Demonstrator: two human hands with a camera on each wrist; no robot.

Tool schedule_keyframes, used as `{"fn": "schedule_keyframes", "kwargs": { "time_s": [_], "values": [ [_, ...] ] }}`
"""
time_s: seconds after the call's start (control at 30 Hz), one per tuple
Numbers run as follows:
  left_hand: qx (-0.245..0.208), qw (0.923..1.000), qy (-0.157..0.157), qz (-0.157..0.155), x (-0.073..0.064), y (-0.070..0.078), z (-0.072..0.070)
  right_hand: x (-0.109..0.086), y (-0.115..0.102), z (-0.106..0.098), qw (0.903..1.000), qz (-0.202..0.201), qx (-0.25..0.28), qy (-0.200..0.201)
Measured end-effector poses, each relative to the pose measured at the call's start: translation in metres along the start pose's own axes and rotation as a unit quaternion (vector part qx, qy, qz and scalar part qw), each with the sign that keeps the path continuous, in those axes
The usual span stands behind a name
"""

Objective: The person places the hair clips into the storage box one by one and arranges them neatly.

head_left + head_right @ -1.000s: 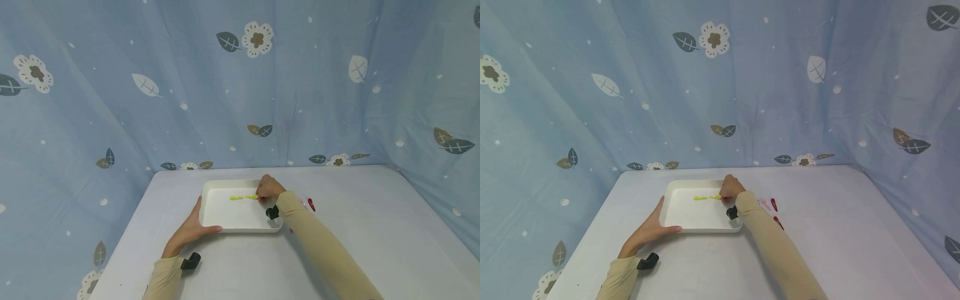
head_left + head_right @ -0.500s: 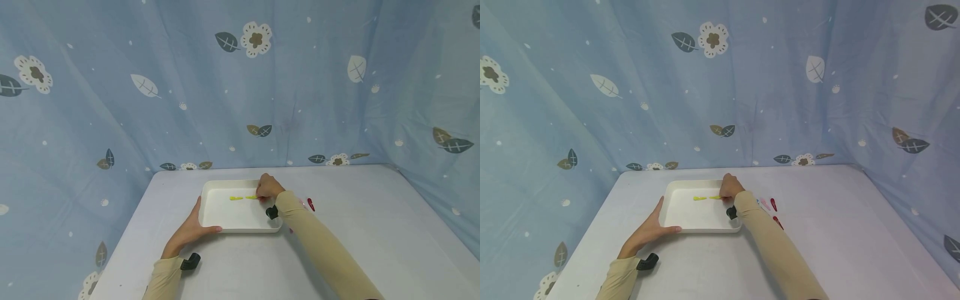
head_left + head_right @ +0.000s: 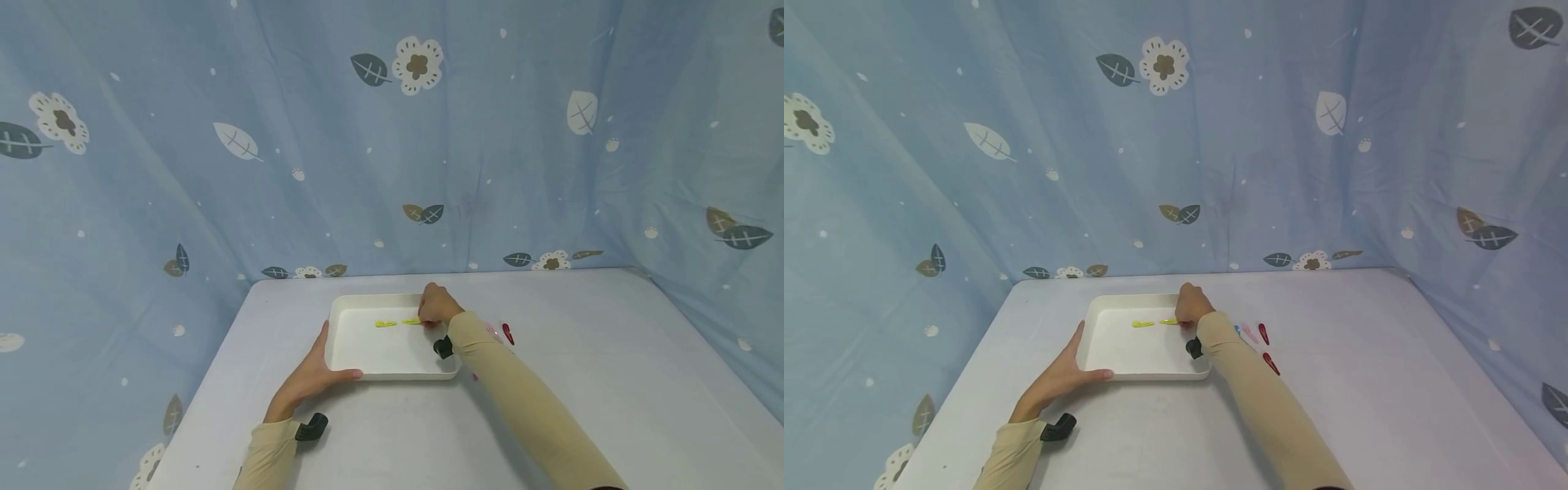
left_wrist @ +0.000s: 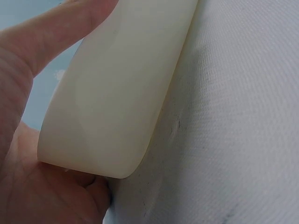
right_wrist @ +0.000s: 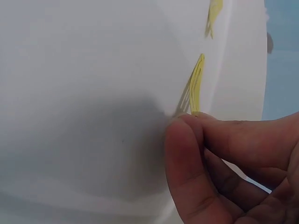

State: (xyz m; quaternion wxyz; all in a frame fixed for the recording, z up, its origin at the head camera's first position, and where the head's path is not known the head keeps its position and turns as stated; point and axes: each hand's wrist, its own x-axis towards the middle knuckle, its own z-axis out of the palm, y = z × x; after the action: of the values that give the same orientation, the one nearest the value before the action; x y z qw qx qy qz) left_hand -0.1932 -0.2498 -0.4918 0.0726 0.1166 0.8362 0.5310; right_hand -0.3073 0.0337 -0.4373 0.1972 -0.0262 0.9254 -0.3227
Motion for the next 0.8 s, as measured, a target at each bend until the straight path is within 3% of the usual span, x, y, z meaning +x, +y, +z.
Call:
{"fn": "schedule_keyframes", "kwargs": {
  "time_s": [0.3,0.43,0.63,0.8],
  "values": [
    [0.007,0.9998,0.003,-0.016,0.0,-0.002,0.0,0.004,0.0,0.003,0.9996,-0.008,-0.023,0.011],
    [0.005,0.9999,0.002,-0.009,0.001,-0.003,0.0,-0.001,0.001,-0.001,0.9994,-0.024,-0.01,0.022],
    [0.009,0.9999,0.002,-0.007,0.001,-0.003,0.001,-0.019,0.01,-0.023,0.9952,-0.073,0.056,0.033],
    [0.009,0.9999,0.005,-0.01,0.001,-0.004,0.001,-0.045,0.032,-0.053,0.9895,-0.091,0.09,0.066]
  ]
}}
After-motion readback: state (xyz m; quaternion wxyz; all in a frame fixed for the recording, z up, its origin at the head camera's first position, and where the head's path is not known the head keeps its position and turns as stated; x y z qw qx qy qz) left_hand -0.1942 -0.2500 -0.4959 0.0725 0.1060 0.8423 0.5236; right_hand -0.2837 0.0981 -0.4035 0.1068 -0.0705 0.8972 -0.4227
